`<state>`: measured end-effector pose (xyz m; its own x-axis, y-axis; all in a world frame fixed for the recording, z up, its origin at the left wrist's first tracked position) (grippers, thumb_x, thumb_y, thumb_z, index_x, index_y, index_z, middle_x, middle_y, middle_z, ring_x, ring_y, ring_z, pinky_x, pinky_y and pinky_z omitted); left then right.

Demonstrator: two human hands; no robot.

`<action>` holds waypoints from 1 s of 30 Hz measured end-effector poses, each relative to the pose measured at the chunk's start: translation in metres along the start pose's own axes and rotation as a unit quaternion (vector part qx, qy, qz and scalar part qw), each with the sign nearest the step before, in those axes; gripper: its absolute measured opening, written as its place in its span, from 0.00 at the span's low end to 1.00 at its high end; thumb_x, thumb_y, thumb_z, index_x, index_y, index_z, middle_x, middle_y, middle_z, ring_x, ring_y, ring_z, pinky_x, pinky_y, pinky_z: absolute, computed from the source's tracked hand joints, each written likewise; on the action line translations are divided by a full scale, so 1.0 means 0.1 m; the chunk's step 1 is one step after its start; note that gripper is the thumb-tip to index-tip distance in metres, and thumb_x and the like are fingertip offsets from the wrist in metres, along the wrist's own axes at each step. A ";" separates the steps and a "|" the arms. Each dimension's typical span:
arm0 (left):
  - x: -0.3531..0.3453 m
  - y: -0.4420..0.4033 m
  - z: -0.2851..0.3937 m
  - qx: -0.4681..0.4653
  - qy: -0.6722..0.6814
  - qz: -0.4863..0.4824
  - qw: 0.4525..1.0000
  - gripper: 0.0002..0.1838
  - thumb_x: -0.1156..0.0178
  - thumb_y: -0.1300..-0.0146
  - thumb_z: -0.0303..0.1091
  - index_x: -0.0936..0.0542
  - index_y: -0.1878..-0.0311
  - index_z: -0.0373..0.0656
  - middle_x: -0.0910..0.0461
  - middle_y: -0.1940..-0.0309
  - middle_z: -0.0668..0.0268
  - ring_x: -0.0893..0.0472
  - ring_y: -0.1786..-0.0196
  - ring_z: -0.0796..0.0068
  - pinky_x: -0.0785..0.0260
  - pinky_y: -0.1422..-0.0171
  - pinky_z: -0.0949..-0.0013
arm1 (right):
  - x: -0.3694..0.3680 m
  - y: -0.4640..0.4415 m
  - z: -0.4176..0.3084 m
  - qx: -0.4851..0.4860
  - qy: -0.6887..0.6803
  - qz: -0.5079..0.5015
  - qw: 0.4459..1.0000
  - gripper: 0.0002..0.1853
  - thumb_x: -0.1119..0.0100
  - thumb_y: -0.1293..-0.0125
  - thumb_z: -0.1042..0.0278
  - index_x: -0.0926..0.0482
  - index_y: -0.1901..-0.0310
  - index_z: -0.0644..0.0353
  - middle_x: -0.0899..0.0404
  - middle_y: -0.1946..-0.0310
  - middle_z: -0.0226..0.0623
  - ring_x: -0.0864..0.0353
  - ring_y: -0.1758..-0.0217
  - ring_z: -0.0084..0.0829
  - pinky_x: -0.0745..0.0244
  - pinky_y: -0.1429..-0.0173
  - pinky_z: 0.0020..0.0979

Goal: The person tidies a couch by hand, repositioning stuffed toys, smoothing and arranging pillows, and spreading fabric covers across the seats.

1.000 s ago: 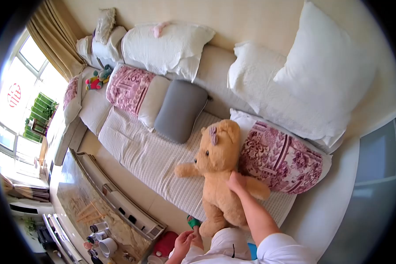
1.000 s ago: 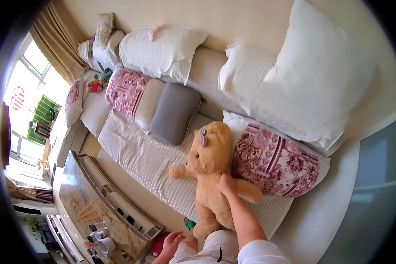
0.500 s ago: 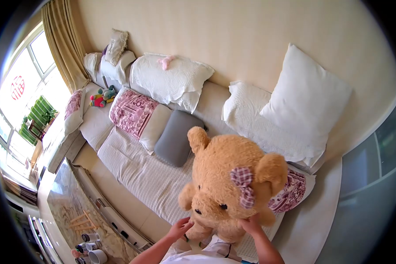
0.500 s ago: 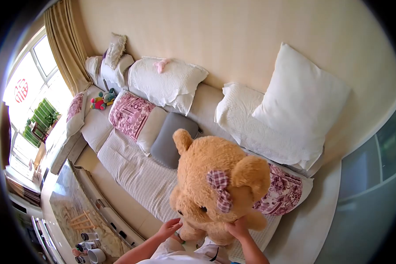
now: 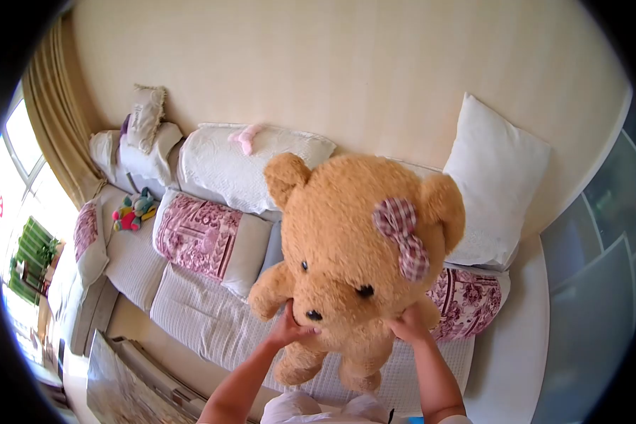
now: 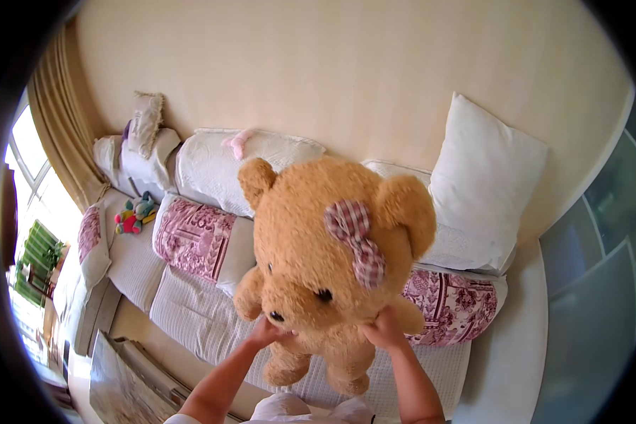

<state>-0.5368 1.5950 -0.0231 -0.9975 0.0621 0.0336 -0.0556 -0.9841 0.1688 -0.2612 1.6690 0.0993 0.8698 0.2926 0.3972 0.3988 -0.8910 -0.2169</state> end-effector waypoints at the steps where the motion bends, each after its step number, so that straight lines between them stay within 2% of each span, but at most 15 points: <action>1: 0.07 -0.11 0.06 -0.001 0.001 -0.010 1.000 0.60 0.20 0.60 0.45 0.50 0.31 0.34 0.33 0.37 0.55 0.34 0.34 0.65 0.40 0.31 0.61 | -0.05 -0.11 -0.04 -0.004 0.005 0.008 1.000 0.13 0.37 0.47 0.76 0.20 0.58 0.62 0.18 0.63 0.41 0.18 0.58 0.42 0.26 0.54 0.36; 3: 0.23 -0.31 0.15 -0.039 0.108 -0.011 0.993 0.58 0.21 0.58 0.44 0.49 0.31 0.33 0.32 0.39 0.56 0.33 0.35 0.65 0.38 0.32 0.61 | -0.13 -0.38 -0.12 -0.005 -0.002 0.031 0.999 0.18 0.33 0.50 0.75 0.22 0.55 0.64 0.19 0.58 0.40 0.20 0.55 0.34 0.26 0.52 0.34; 4: 0.32 -0.42 0.19 -0.094 0.082 0.013 0.992 0.56 0.22 0.55 0.43 0.48 0.31 0.33 0.31 0.39 0.56 0.32 0.36 0.66 0.38 0.33 0.61 | -0.15 -0.53 -0.23 -0.005 0.002 0.038 0.999 0.18 0.33 0.50 0.75 0.22 0.55 0.64 0.19 0.58 0.40 0.20 0.55 0.34 0.26 0.52 0.34; 6: 0.42 -0.57 0.49 -0.105 0.077 0.027 0.991 0.55 0.23 0.55 0.44 0.48 0.31 0.32 0.31 0.39 0.55 0.32 0.36 0.65 0.38 0.33 0.61 | -0.12 -0.82 -0.64 0.124 0.052 0.108 0.985 0.14 0.34 0.47 0.75 0.22 0.58 0.65 0.17 0.63 0.42 0.17 0.59 0.41 0.25 0.54 0.36; 7: 0.48 -0.65 0.67 -0.114 0.071 0.047 0.990 0.55 0.23 0.54 0.44 0.47 0.31 0.32 0.32 0.39 0.55 0.32 0.36 0.64 0.38 0.33 0.61 | -0.13 -0.96 -0.68 0.125 0.057 0.111 0.984 0.14 0.34 0.47 0.75 0.22 0.58 0.65 0.17 0.63 0.42 0.17 0.59 0.41 0.25 0.54 0.36; 9: 0.59 -0.87 0.89 -0.155 0.057 0.078 0.983 0.56 0.23 0.55 0.45 0.47 0.31 0.29 0.33 0.39 0.52 0.33 0.35 0.62 0.39 0.32 0.61 | -0.09 -1.21 -0.67 0.053 0.006 0.123 0.991 0.18 0.34 0.46 0.76 0.25 0.53 0.67 0.17 0.62 0.43 0.17 0.58 0.40 0.25 0.54 0.33; 13: 0.79 -1.43 1.25 -0.200 0.020 0.124 0.972 0.56 0.23 0.55 0.44 0.48 0.30 0.28 0.34 0.37 0.50 0.34 0.34 0.60 0.42 0.30 0.62 | 0.01 -1.84 -0.84 0.114 -0.020 0.171 0.978 0.21 0.35 0.45 0.77 0.29 0.50 0.68 0.17 0.62 0.43 0.16 0.57 0.36 0.24 0.55 0.32; 15: 0.88 -1.72 1.47 -0.237 0.017 0.144 0.961 0.57 0.23 0.54 0.43 0.49 0.30 0.28 0.35 0.36 0.49 0.34 0.33 0.60 0.42 0.30 0.62 | 0.11 -2.16 -0.87 0.174 0.046 0.216 0.960 0.21 0.34 0.44 0.75 0.30 0.50 0.69 0.17 0.61 0.45 0.16 0.57 0.38 0.24 0.54 0.33; 19: 0.99 -2.30 1.86 -0.248 -0.002 0.148 0.958 0.55 0.24 0.53 0.45 0.47 0.30 0.29 0.34 0.36 0.48 0.34 0.33 0.60 0.43 0.29 0.63 | 0.34 -2.75 -0.85 0.176 0.051 0.241 0.953 0.20 0.34 0.43 0.73 0.30 0.51 0.69 0.18 0.63 0.47 0.17 0.58 0.40 0.25 0.55 0.34; 21: 1.00 -2.55 2.04 -0.271 -0.010 0.158 0.949 0.55 0.25 0.53 0.46 0.46 0.30 0.29 0.34 0.36 0.48 0.34 0.33 0.60 0.43 0.30 0.64 | 0.45 -3.04 -0.77 0.119 0.049 0.255 0.958 0.19 0.33 0.43 0.71 0.29 0.55 0.68 0.20 0.63 0.48 0.19 0.58 0.43 0.27 0.55 0.35; 22: 1.02 -2.66 2.12 -0.294 -0.020 0.167 0.941 0.54 0.25 0.53 0.46 0.46 0.30 0.29 0.34 0.37 0.48 0.34 0.33 0.59 0.42 0.30 0.64 | 0.48 -3.17 -0.74 0.115 0.088 0.270 0.952 0.18 0.36 0.42 0.72 0.31 0.54 0.65 0.21 0.59 0.42 0.21 0.55 0.35 0.28 0.51 0.34; 23: 1.05 -2.80 2.18 -0.299 -0.020 0.169 0.939 0.54 0.25 0.53 0.46 0.46 0.30 0.29 0.34 0.37 0.48 0.34 0.33 0.59 0.42 0.30 0.64 | 0.51 -3.29 -0.73 0.120 0.088 0.270 0.951 0.18 0.36 0.42 0.72 0.31 0.54 0.65 0.21 0.59 0.42 0.21 0.55 0.35 0.28 0.51 0.34; 26: 1.10 -3.17 2.36 -0.295 -0.042 0.173 0.939 0.54 0.26 0.52 0.47 0.46 0.29 0.31 0.33 0.37 0.46 0.32 0.34 0.56 0.40 0.31 0.63 | 0.59 -3.60 -0.68 0.114 0.152 0.315 0.930 0.17 0.36 0.42 0.69 0.30 0.55 0.64 0.22 0.61 0.45 0.21 0.57 0.41 0.29 0.52 0.36; 28: 1.11 -3.31 2.45 -0.276 -0.062 0.172 0.944 0.53 0.27 0.50 0.44 0.49 0.28 0.35 0.35 0.35 0.49 0.33 0.33 0.59 0.40 0.31 0.64 | 0.64 -3.77 -0.58 0.114 0.196 0.357 0.906 0.15 0.35 0.43 0.68 0.28 0.59 0.66 0.23 0.63 0.50 0.24 0.60 0.52 0.30 0.55 0.42; 30: 1.08 -3.46 2.41 -0.252 -0.081 0.168 0.949 0.52 0.28 0.48 0.41 0.51 0.26 0.38 0.37 0.33 0.51 0.33 0.33 0.62 0.40 0.30 0.65 | 0.64 -3.89 -0.41 0.127 0.228 0.384 0.886 0.14 0.36 0.42 0.67 0.28 0.62 0.67 0.24 0.65 0.51 0.25 0.60 0.52 0.30 0.56 0.43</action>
<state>-0.6144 1.9820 0.1597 -0.9449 -0.2852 0.1609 0.2100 -0.9048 -0.3705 -0.3725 2.0206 0.2457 0.7286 -0.5884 0.3505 -0.1576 -0.6421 -0.7503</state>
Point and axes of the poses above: each hand's wrist, its own y-axis away from the middle knuckle, its own x-axis out of the back of the hand, z = x × y, the point moved 4 cm from there along -y, towards the middle knuckle
